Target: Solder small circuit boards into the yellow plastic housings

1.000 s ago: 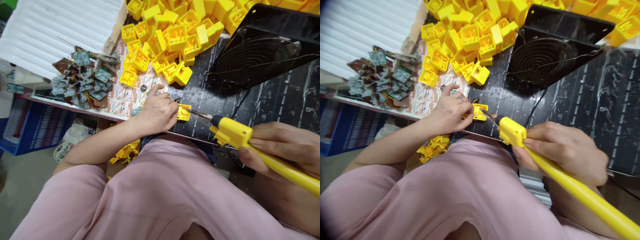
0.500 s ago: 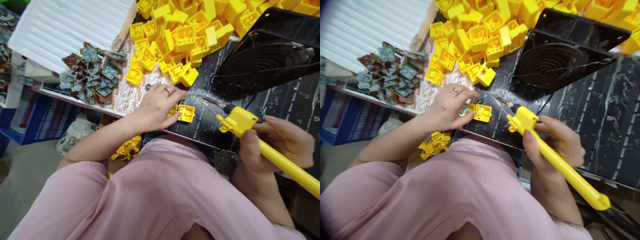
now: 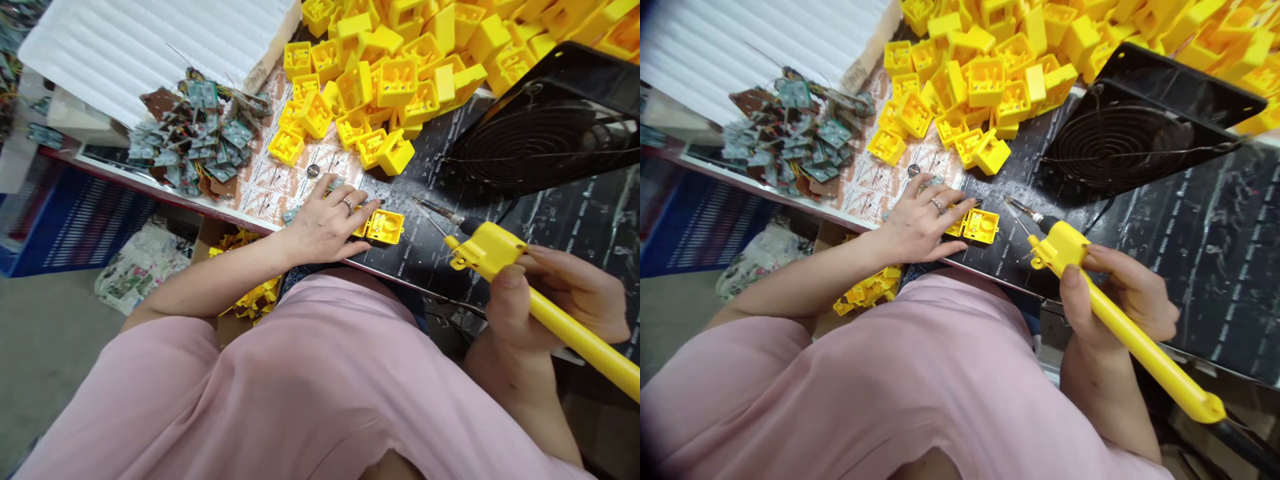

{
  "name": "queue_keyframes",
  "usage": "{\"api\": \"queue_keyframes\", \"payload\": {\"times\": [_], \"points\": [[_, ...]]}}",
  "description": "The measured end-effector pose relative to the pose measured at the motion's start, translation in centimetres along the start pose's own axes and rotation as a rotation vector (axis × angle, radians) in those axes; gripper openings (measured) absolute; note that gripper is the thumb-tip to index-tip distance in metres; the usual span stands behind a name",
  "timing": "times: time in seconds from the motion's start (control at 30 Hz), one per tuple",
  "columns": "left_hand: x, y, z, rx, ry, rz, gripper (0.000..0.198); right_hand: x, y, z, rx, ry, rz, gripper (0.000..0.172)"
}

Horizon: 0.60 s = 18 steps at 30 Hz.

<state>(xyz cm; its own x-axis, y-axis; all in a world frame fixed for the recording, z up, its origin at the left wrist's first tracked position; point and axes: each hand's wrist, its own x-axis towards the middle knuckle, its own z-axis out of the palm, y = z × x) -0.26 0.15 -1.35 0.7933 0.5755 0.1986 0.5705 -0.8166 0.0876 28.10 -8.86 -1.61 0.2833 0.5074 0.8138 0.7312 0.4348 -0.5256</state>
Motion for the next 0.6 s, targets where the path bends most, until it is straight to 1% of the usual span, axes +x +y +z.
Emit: {"api": "queue_keyframes", "payload": {"times": [0.03,0.07,0.13,0.17,0.2,0.3,0.4,0.5,0.6], "points": [[0.0,0.1,-0.3,-0.034,0.025,-0.007,0.060,0.0,-0.2,0.0,-0.009,-0.003,-0.004,0.033],[0.1,0.1,-0.6,-0.072,0.045,-0.014,0.053,0.0,-0.4,-0.1,-0.018,-0.007,-0.009,0.034],[0.3,0.2,-1.1,-0.141,0.054,-0.020,0.032,0.1,-0.7,-0.3,-0.028,-0.011,-0.019,0.034],[0.5,0.2,-1.3,-0.163,0.049,-0.025,0.025,0.1,-0.9,-0.4,-0.032,-0.014,-0.016,0.033],[0.6,0.3,-1.4,-0.177,0.042,-0.031,0.022,0.1,-1.1,-0.5,-0.030,-0.020,-0.009,0.033],[1.1,0.4,-1.5,-0.187,0.033,-0.042,0.021,-0.1,-1.4,-0.9,-0.007,-0.056,0.002,0.033],[1.5,0.6,-1.5,-0.195,0.069,-0.051,0.024,-0.1,-1.4,-1.7,0.041,-0.104,-0.030,0.043],[1.7,0.9,-1.5,-0.183,0.109,-0.072,0.025,0.4,-1.5,-2.4,0.117,-0.243,-0.016,0.051],[2.0,1.1,-1.4,-0.146,0.095,-0.067,0.025,1.7,-2.0,-2.3,0.285,-0.456,-0.087,0.041]]}}
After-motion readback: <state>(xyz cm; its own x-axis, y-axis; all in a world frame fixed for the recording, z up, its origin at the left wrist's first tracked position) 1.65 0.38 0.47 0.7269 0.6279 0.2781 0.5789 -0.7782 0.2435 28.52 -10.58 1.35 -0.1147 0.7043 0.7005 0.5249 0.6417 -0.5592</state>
